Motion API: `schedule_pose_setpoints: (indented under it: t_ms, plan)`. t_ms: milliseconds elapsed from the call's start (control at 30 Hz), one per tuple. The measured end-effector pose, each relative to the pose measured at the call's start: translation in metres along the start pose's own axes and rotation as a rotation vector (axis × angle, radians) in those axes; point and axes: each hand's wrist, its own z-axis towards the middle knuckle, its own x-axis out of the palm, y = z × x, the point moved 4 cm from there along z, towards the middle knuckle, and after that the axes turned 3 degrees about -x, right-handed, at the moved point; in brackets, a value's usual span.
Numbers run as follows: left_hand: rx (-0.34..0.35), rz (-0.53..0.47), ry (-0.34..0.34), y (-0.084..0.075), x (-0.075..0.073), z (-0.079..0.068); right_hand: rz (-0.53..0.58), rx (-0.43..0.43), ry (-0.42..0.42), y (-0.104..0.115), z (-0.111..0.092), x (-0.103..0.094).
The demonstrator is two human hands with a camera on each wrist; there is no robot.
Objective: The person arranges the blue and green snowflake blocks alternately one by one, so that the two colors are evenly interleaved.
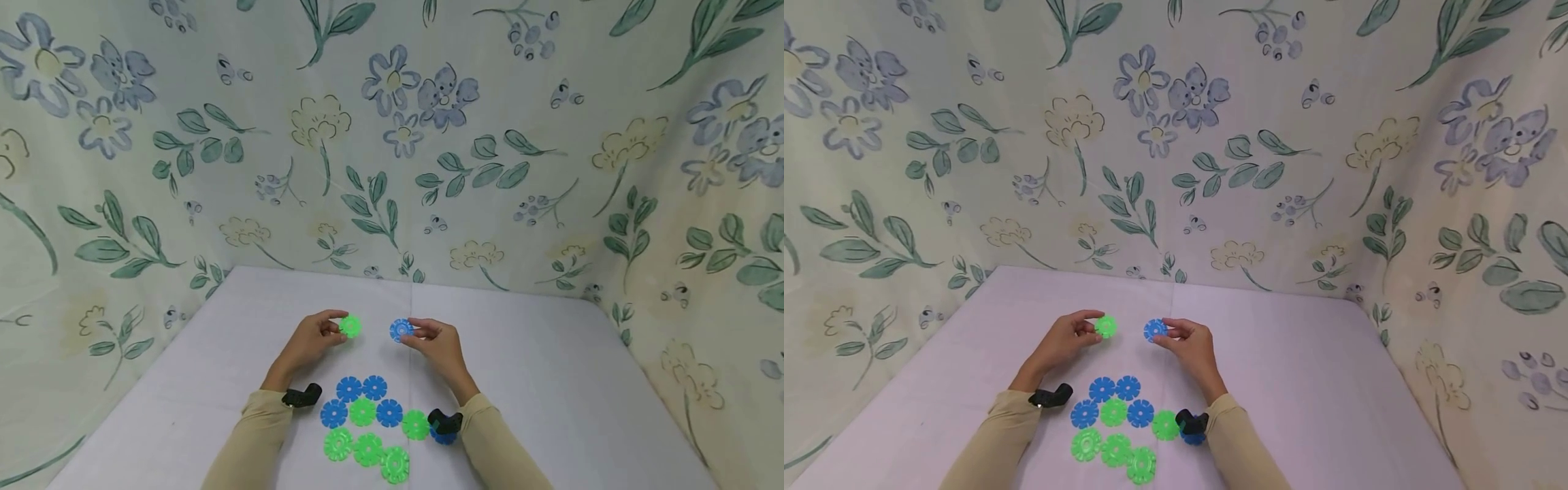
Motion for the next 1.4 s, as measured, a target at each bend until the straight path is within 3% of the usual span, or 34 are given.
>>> schedule_pose_setpoints:
  t_ms: [367,567,967,1400]
  plan:
    - [-0.023,0.110,-0.004,0.006,0.007,0.005,0.024,0.070,0.051,0.000,0.007,0.038]
    - [-0.002,0.191,0.005,0.013,0.009,0.004,0.020,0.116,0.080,-0.010,0.014,0.052]
    - [0.075,0.264,-0.020,0.007,0.011,0.008,-0.049,0.073,0.051,-0.014,0.020,0.059]
    - [0.005,0.280,-0.019,0.014,0.013,0.008,-0.151,0.098,0.029,-0.016,0.014,0.067]
